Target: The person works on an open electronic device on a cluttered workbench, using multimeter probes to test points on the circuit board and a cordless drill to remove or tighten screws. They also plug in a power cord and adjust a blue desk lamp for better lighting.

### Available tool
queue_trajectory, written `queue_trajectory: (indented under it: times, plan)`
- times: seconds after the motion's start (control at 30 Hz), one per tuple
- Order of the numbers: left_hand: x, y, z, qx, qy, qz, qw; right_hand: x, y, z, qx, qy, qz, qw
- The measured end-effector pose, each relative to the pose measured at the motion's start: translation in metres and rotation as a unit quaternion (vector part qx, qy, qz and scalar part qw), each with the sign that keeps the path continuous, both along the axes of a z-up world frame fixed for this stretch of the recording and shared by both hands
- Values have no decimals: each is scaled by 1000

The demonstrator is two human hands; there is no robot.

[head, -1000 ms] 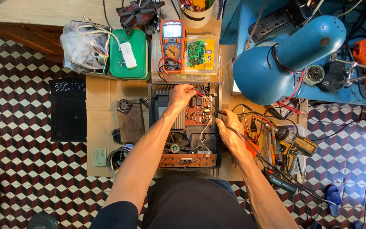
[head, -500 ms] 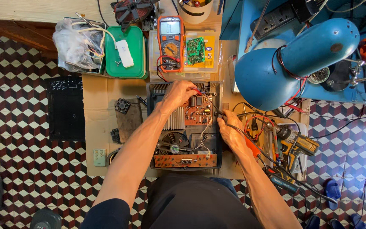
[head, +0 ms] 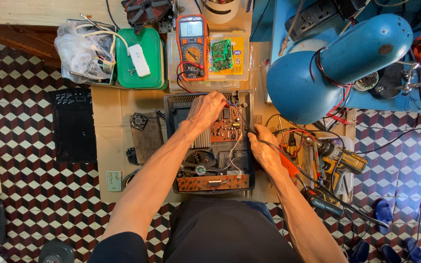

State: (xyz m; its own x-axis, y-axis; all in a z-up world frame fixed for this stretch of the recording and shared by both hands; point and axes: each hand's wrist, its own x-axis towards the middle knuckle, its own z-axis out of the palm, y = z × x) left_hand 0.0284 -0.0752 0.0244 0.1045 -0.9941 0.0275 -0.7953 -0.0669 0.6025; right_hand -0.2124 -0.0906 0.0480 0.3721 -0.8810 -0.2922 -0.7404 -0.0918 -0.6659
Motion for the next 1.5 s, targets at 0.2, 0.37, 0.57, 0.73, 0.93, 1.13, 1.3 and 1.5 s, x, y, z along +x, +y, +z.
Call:
queue_trajectory:
  times: [0.2, 0.37, 0.57, 0.73, 0.93, 1.13, 1.3, 1.5]
  plan:
    - [-1, -2, 2, 14, 23, 29, 999, 4, 2, 6, 5, 1, -4, 1000]
    - [-7, -7, -11, 76, -35, 1, 996, 4, 0, 3, 2, 2, 5, 1000]
    - [-2, -6, -10, -2, 51, 43, 998, 5, 0, 1, 3, 12, 3, 1000]
    - [-3, -11, -1, 116, 58, 39, 991, 8, -2, 7, 45, 23, -5, 999]
    - [-3, -14, -8, 84, 67, 35, 994, 7, -2, 9, 29, 6, 3, 1000]
    - [-11, 1, -14, 6, -26, 3, 1000, 6, -1, 7, 25, 13, 9, 1000]
    - [-20, 5, -11, 8, 39, 65, 997, 4, -2, 2, -4, 5, 21, 1000]
    - [-20, 0, 6, -60, 33, 71, 995, 5, -5, 1, 22, 12, 16, 1000]
